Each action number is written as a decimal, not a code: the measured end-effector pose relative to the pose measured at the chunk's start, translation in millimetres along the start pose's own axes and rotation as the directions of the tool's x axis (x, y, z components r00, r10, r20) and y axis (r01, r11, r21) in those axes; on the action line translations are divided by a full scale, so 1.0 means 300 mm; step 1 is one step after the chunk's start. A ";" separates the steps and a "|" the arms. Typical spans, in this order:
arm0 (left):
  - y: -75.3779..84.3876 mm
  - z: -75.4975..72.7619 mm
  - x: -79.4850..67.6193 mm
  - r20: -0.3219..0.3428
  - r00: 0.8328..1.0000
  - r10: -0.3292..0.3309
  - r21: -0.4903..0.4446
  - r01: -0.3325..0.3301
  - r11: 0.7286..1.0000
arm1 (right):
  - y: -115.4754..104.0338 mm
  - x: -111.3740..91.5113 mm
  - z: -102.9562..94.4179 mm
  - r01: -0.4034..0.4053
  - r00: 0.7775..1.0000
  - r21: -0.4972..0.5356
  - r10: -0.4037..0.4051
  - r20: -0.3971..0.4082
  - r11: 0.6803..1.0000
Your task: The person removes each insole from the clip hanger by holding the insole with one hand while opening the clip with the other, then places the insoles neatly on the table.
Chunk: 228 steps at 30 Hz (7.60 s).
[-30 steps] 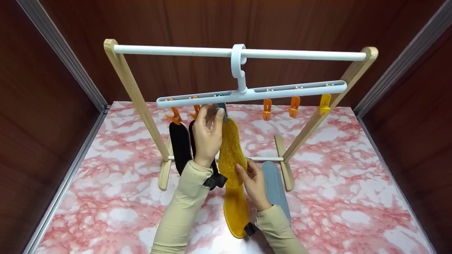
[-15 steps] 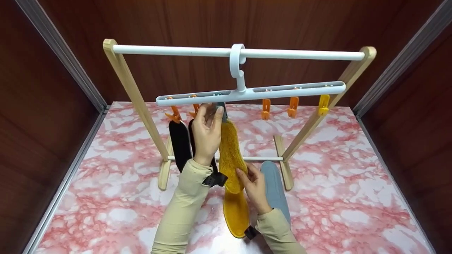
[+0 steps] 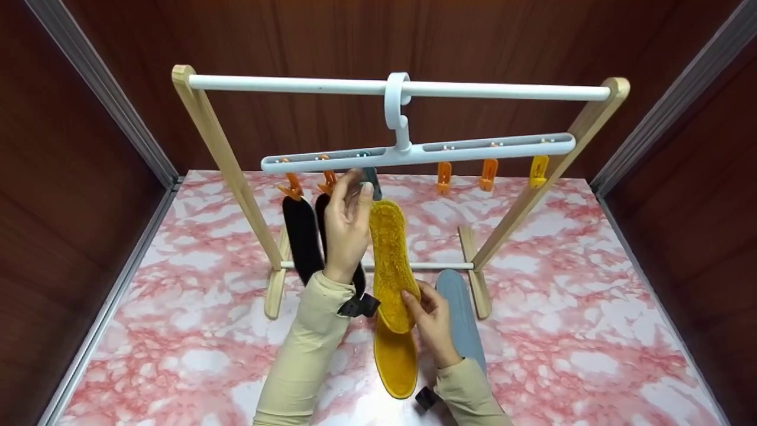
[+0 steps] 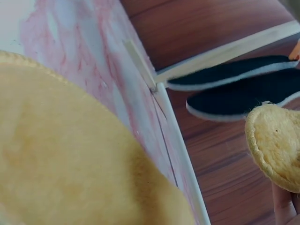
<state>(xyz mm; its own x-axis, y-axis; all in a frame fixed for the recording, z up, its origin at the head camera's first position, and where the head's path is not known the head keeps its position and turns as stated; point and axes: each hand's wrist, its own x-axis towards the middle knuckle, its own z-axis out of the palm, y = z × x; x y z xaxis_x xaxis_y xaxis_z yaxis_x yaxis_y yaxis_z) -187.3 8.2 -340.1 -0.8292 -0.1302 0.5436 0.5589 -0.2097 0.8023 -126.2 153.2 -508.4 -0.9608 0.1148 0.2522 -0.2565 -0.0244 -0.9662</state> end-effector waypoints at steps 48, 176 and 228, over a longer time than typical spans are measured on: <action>-0.039 -0.024 -0.058 -0.031 0.995 0.091 0.113 -0.087 0.990 | 0.060 -0.159 -0.055 -0.327 0.945 -0.026 0.327 -0.011 0.945; -0.149 -0.287 -0.254 -0.290 0.955 0.057 0.278 0.027 0.960 | -0.173 0.144 0.367 0.060 0.995 -0.085 -0.053 0.084 0.995; 0.008 -0.159 -0.011 -0.106 0.968 0.227 0.403 -0.167 0.900 | -0.171 0.089 0.259 0.082 0.988 -0.128 -0.064 0.140 0.988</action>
<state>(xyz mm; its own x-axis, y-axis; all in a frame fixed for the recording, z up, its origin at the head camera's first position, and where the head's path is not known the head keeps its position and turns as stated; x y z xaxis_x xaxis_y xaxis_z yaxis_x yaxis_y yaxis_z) -183.7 -38.0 -351.7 -0.6766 -0.2766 0.6825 0.6452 0.2240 0.7304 -146.8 80.3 -447.9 -0.9476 -0.0241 0.3186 -0.3192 0.1121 -0.9410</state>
